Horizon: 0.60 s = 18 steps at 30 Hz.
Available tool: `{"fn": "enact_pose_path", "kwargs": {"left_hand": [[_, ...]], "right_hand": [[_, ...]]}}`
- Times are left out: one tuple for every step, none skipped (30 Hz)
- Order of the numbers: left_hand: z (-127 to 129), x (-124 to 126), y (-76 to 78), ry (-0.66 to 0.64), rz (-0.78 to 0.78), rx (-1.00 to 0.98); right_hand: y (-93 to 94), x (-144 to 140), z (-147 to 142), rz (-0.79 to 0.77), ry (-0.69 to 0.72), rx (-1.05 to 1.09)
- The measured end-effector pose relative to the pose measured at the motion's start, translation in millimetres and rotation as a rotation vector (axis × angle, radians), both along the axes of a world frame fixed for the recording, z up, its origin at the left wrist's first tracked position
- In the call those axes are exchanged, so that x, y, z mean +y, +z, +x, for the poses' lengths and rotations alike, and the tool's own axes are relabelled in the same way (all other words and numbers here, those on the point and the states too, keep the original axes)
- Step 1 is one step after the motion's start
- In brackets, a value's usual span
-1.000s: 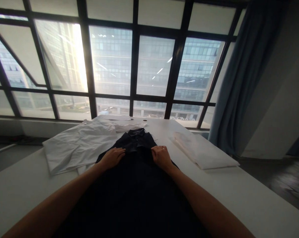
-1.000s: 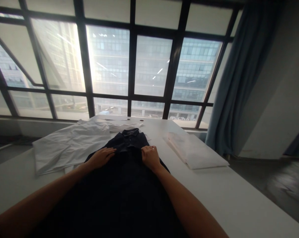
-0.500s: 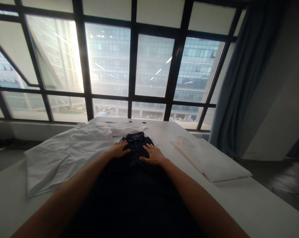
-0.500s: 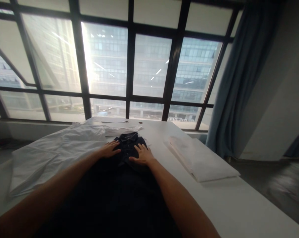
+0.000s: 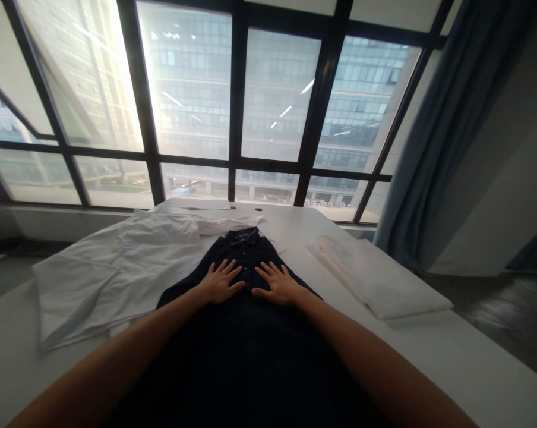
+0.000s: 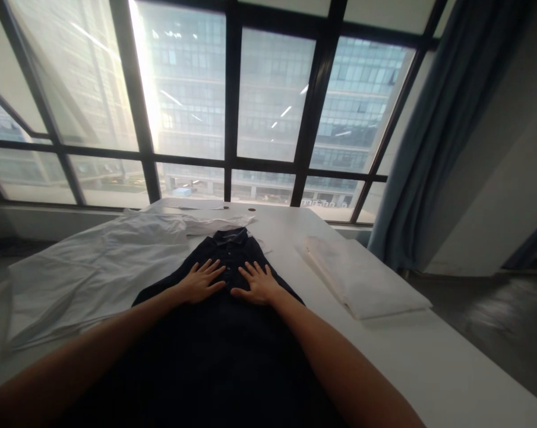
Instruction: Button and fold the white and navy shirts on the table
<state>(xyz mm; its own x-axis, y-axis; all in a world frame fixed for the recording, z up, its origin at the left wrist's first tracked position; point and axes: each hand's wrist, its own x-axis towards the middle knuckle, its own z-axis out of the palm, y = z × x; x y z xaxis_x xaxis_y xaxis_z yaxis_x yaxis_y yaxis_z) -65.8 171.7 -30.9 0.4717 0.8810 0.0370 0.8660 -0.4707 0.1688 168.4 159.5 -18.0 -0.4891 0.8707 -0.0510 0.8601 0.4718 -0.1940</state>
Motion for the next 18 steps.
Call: {"fn": "enact_pose_path", "kwargs": {"left_hand": [[1,-4,2.5,0.013,0.012,0.013],[0,-9,6.1,0.031,0.043,0.023],[-2,-14,10.7,0.057,0.086,0.032],[-7,-21,15.8,0.093,0.137,0.041],[-13,-29,21.0,0.136,0.189,0.050],[-22,-39,26.2,0.185,0.235,0.061],[-32,-50,30.9,0.242,0.265,0.076],[-43,-61,35.2,0.306,0.277,0.094],[-55,-72,38.8,0.372,0.272,0.112],[-67,-83,41.9,0.436,0.242,0.128],[-78,-93,44.4,0.491,0.194,0.136],[-88,-102,46.4,0.535,0.133,0.136],[-97,-110,48.0,0.566,0.063,0.129],[-104,-116,49.1,0.587,-0.013,0.116],[-110,-122,49.7,0.608,-0.093,0.099],[-114,-127,49.7,0.627,-0.167,0.076],[-117,-132,49.4,0.627,-0.218,0.043],[-119,-137,48.7,0.612,-0.249,0.001]], "right_hand": [[1.3,-3,0,0.021,-0.015,-0.010],[3.2,-6,1,0.051,-0.040,-0.018],[5.4,-11,3,0.088,-0.079,-0.021],[7.8,-17,8,0.127,-0.132,-0.021],[10.3,-24,14,0.164,-0.201,-0.018],[12.7,-31,23,0.196,-0.281,-0.013],[15.2,-39,32,0.214,-0.366,-0.008],[17.8,-48,43,0.213,-0.451,-0.001],[20.6,-57,54,0.192,-0.530,0.007],[23.6,-66,65,0.147,-0.594,0.014],[26.7,-74,76,0.074,-0.638,0.023],[29.8,-83,85,-0.021,-0.667,0.037],[32.8,-92,93,-0.121,-0.683,0.057],[35.4,-100,100,-0.214,-0.691,0.079],[37.4,-108,105,-0.290,-0.695,0.100],[39.0,-116,110,-0.345,-0.695,0.122],[40.1,-124,113,-0.379,-0.690,0.146],[40.9,-132,116,-0.400,-0.675,0.168]]}}
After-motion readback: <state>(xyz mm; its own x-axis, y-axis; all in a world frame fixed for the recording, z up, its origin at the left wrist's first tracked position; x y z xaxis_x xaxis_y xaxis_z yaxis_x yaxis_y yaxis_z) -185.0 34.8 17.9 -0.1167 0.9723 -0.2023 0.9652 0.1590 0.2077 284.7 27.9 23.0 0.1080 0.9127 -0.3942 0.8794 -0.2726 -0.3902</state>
